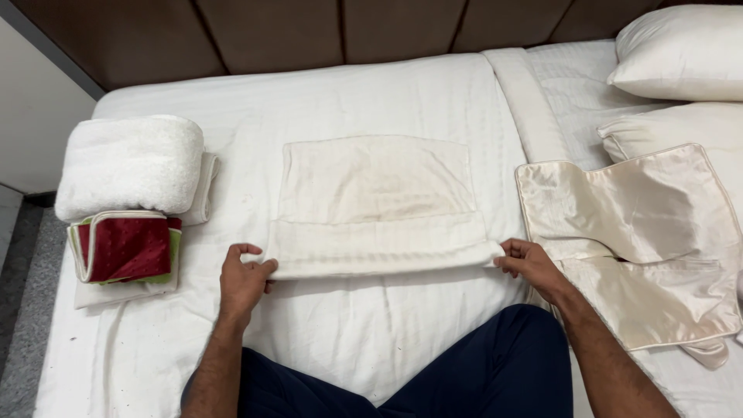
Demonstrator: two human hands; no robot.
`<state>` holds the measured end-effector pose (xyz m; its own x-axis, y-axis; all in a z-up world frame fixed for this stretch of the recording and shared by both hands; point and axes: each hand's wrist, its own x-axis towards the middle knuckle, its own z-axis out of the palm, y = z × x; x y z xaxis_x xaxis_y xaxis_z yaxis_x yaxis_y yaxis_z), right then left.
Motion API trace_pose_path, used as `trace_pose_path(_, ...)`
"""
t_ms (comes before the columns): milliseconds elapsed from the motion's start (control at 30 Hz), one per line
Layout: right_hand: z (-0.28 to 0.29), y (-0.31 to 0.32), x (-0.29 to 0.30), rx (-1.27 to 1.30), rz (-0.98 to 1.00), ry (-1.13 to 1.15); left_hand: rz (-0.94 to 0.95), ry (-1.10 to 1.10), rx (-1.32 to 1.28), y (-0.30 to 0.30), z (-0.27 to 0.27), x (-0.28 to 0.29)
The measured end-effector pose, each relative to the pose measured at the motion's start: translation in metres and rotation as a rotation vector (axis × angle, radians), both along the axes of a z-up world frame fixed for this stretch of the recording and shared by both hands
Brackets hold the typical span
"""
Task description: The person folds a white towel into a compact square and places it on a stack. Then, they fold a two-toned green and red towel and place it on the stack. Finally, they fold a two-toned green and purple towel and place it on the stack.
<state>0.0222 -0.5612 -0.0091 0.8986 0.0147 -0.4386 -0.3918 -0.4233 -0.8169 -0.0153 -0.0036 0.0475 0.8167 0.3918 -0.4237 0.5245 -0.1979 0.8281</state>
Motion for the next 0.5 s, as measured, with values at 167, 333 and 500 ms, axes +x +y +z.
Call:
trace_pose_path(167,0.012,0.001,-0.010,0.108,-0.026,-0.108,-0.102,-0.140,-0.122,0.014,-0.011,0.003)
trace_pose_path(333,0.049,0.023,-0.012,-0.015,0.060,-0.127,-0.167,-0.070,-0.134,0.014,0.014,-0.001)
trace_pose_path(500,0.035,0.018,-0.004,-0.267,0.146,-0.238,-0.284,-0.110,-0.028,0.024,-0.008,0.003)
